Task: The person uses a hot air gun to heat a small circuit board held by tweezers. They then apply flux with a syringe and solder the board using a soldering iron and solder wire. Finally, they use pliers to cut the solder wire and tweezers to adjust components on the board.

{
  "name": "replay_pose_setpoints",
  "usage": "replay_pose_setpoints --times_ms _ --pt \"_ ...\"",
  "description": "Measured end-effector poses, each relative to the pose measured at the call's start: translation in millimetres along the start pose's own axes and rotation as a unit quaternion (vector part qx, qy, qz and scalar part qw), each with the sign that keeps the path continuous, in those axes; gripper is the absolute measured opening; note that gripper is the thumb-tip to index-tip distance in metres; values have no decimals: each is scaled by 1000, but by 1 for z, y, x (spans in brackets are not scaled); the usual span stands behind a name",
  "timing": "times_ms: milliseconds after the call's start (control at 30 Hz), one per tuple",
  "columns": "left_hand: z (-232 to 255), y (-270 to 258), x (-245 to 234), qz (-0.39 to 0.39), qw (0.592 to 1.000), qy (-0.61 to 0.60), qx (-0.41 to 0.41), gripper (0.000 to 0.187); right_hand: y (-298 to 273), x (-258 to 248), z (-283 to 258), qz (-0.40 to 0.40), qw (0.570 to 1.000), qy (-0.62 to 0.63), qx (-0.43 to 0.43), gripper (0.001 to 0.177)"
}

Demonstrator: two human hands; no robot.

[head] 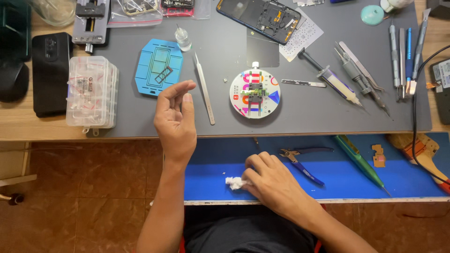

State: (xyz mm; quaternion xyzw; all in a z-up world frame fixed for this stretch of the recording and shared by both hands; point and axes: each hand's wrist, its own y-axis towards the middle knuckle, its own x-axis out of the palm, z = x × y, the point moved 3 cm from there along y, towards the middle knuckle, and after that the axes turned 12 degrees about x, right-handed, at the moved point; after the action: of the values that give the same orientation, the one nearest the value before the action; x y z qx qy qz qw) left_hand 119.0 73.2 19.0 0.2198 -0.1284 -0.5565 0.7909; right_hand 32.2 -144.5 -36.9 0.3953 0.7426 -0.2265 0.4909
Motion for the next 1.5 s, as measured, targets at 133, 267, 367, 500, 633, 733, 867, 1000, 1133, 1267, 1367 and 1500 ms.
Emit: replay_pose_setpoints --times_ms 133,267,367,500,633,733,867,1000,1133,1267,1367,1500 --pt "20 -8 0 -18 996 16 86 16 7 -39 -9 16 985 168 31 18" --pt "59 -12 12 -306 946 -100 34 42 13 -64 3 127 943 284 115 19" --pt "59 -30 25 -346 935 -65 35 32 19 -78 1 173 923 314 142 20" --pt "52 -28 22 -286 957 -37 -2 26 29 -96 -1 156 934 296 125 32" --pt "47 -32 19 -288 956 -30 -36 28 33 -97 1 171 941 274 99 27" --pt "51 -29 19 -301 952 -26 -50 29 36 -98 -1 191 941 266 87 16" --pt "57 -30 22 -312 948 -21 -61 36 37 -93 -2 224 929 277 98 11" --pt "49 -35 23 -337 941 -24 -35 10 36 -83 -1 234 924 282 112 7" --pt "61 -34 22 -383 912 -140 35 9 31 -64 13 103 782 605 110 15" --pt "70 -37 25 -400 907 -123 52 7 29 -57 32 130 653 739 103 17" --pt "38 -68 33 -530 845 72 24 25 28 -70 46 213 694 656 208 14" --pt "26 -81 32 -648 746 152 5 54 22 -75 54 231 738 602 201 15"
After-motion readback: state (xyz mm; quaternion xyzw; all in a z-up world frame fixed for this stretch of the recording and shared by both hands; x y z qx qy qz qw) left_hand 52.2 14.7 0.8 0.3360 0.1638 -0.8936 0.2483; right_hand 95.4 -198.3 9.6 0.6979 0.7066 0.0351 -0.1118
